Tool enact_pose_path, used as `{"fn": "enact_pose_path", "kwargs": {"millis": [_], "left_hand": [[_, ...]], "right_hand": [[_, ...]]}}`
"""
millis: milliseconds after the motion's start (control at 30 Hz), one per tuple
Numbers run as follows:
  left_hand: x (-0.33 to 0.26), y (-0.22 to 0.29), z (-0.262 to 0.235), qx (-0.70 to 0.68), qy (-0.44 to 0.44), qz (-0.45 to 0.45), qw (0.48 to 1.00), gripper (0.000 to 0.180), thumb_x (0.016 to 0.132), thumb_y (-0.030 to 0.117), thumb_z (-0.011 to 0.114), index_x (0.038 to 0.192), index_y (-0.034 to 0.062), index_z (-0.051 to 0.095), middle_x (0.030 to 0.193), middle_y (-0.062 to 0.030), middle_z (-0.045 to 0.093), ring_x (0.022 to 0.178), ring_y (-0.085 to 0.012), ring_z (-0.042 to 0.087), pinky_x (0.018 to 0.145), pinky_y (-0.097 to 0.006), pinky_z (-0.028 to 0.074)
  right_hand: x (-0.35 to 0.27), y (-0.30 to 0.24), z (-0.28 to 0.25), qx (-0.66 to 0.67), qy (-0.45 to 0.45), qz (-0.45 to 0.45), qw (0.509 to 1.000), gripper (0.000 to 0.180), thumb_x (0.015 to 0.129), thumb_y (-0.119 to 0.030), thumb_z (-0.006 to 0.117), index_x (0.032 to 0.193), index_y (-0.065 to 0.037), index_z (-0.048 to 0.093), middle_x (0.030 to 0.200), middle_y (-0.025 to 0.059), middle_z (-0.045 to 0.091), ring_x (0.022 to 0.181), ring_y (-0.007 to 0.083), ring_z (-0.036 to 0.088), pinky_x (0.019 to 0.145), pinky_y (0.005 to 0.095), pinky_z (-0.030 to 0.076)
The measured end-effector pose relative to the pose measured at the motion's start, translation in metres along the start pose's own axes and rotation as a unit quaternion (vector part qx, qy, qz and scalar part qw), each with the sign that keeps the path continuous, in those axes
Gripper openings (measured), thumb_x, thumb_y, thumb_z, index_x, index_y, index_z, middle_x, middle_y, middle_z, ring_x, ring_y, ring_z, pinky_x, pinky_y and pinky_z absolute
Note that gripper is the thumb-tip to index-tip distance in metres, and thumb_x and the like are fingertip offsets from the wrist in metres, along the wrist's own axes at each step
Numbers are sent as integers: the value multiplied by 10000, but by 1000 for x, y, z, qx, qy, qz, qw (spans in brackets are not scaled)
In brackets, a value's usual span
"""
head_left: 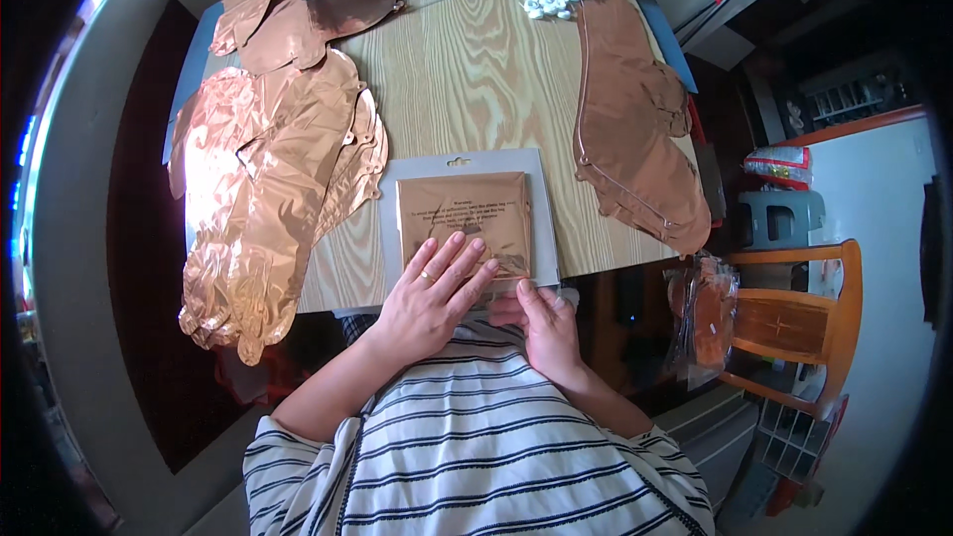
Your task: Folding and inserting metallic foil balloons into plastic packaging with cardboard headers.
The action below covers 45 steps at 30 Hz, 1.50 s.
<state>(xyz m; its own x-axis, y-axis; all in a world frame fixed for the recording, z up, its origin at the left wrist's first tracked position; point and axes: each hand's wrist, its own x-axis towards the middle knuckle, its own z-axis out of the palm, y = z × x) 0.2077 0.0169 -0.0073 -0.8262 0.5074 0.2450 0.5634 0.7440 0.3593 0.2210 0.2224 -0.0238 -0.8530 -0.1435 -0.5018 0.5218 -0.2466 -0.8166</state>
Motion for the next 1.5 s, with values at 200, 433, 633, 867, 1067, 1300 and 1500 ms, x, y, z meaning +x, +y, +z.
{"fn": "enact_pose_path", "kwargs": {"millis": [200, 433, 633, 867, 1067, 1300, 1500], "left_hand": [[8, -14, -2, -17, -6, 1, 1000, 574, 843, 82, 583, 1415, 85, 538, 1500, -160, 484, 1433, -364, 407, 1177, -546, 291], [18, -17, -3, -24, 0, 4, 1000, 543, 864, 98, 599, 1404, 73, 545, 1488, -162, 499, 1421, -367, 427, 1169, -552, 306], [18, -19, -5, -38, 8, -1, 999, 494, 866, 132, 613, 1356, 70, 580, 1471, -157, 519, 1415, -352, 442, 1173, -545, 309], [22, -21, -10, -41, 6, 8, 999, 463, 875, 167, 602, 1324, 55, 598, 1445, -146, 543, 1402, -332, 461, 1172, -524, 319], [19, -24, -8, -43, 11, 13, 999, 459, 876, 158, 592, 1319, 41, 600, 1444, -157, 543, 1401, -342, 462, 1172, -535, 315], [20, -21, -4, -75, 31, -1, 997, 422, 851, 95, 677, 1255, -6, 614, 1370, -184, 571, 1376, -370, 480, 1171, -547, 320], [17, -22, 2, -125, 84, -5, 989, 269, 852, 79, 723, 1099, 31, 629, 1274, -158, 612, 1317, -361, 538, 1134, -534, 371]], "right_hand": [[15, -84, -48, -397, -290, 58, 869, 269, 1000, -207, 629, 939, 37, 722, 820, 102, 743, 720, 153, 718, 670, 280, 572], [154, -194, -15, -393, -158, -231, 876, 120, 968, -81, 630, 942, 16, 697, 777, 43, 697, 703, 104, 641, 656, 263, 521], [339, -201, 91, -516, -60, -449, 727, 155, 864, -217, 675, 867, -70, 726, 927, 161, 712, 874, 339, 688, 761, 437, 545], [448, -216, 158, -661, 53, -415, 623, 188, 762, -210, 718, 882, -67, 743, 913, 174, 727, 907, 345, 696, 848, 430, 556], [442, -229, 149, -674, 9, -450, 586, 148, 792, -168, 670, 891, -67, 715, 912, 169, 719, 902, 356, 691, 812, 451, 559], [231, -222, 63, -508, -153, -382, 757, 110, 864, -106, 695, 866, -9, 643, 777, 43, 663, 714, 124, 611, 653, 283, 499], [53, -147, -31, -499, -116, -309, 801, 101, 852, -64, 713, 887, -28, 626, 790, 80, 599, 702, 200, 624, 636, 323, 501]]}}
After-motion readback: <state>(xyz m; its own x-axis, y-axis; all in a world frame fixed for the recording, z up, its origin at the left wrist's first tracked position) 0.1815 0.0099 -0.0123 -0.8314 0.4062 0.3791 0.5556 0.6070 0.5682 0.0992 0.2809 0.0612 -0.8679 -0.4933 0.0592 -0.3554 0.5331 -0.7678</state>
